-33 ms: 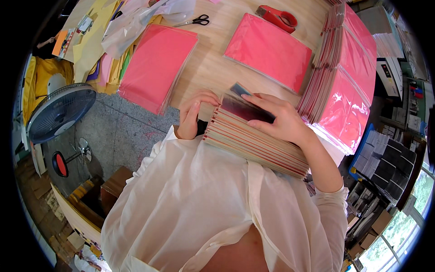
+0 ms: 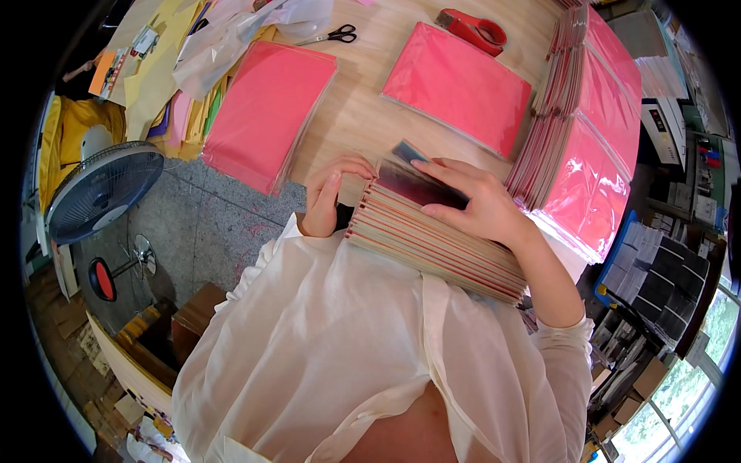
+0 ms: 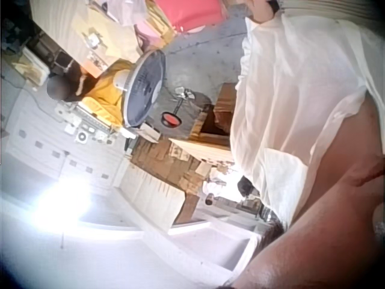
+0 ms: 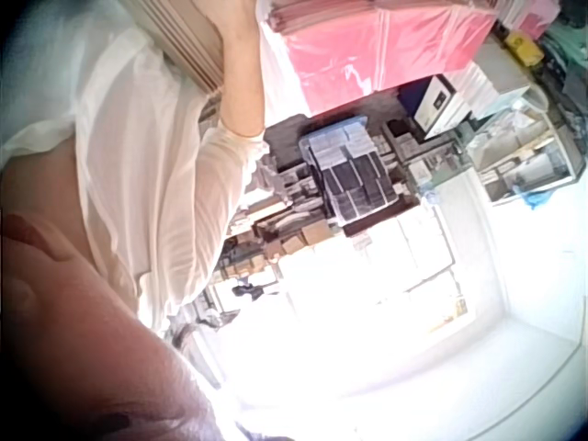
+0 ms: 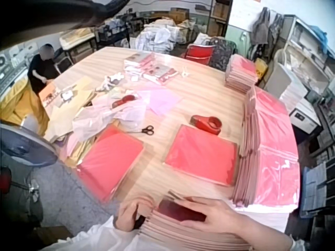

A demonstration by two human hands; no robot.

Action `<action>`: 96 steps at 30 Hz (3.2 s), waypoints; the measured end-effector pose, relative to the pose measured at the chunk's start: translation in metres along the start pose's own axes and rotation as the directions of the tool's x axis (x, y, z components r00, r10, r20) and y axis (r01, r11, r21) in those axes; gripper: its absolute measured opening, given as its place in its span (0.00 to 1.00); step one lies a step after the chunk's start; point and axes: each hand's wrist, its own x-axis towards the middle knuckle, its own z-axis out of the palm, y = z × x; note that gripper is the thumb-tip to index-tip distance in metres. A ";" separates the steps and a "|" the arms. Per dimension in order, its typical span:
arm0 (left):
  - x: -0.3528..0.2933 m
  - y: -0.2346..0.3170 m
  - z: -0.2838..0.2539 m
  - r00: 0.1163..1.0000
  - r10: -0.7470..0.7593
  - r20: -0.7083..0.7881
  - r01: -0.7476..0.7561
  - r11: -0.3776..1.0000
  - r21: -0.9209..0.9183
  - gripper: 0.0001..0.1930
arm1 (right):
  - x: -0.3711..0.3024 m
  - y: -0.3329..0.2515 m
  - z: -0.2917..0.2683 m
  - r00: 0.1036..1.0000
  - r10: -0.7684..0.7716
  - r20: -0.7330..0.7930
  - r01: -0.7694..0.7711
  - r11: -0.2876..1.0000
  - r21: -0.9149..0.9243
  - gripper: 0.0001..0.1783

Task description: The person organizes stacks of pink paper sheets on a wooden table. They repeatedly pick up stacks, flip them over, and align the edges by hand. The person also uses a tape dispenser to secure a stack of papers with clear tape.

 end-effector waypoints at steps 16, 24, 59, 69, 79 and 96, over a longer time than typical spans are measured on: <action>-0.003 0.000 -0.007 0.998 0.063 0.029 -0.065 0.996 0.057 0.30 | -0.002 0.002 0.000 1.000 0.012 0.016 -0.011 0.999 -0.042 0.33; 0.007 0.003 0.017 0.999 0.001 -0.052 -0.006 0.995 -0.103 0.31 | 0.002 0.004 -0.002 0.997 -0.058 -0.045 0.052 0.991 -0.123 0.22; -0.008 0.000 -0.004 0.990 0.140 0.028 -0.143 0.956 0.256 0.31 | 0.002 0.000 -0.003 0.990 -0.132 -0.052 0.126 0.987 -0.095 0.22; -0.006 0.001 -0.005 0.994 0.108 -0.032 -0.101 0.979 0.176 0.24 | 0.004 0.010 -0.004 0.993 -0.116 0.000 0.115 0.981 -0.158 0.22; -0.003 0.006 0.010 0.999 -0.036 -0.006 0.036 0.988 0.148 0.26 | 0.003 0.005 0.000 0.993 -0.117 -0.028 0.112 0.982 -0.154 0.19; -0.005 0.010 0.028 0.979 0.068 -0.193 -0.030 0.981 0.191 0.26 | 0.002 0.007 -0.001 0.989 -0.148 0.002 0.148 0.983 -0.112 0.23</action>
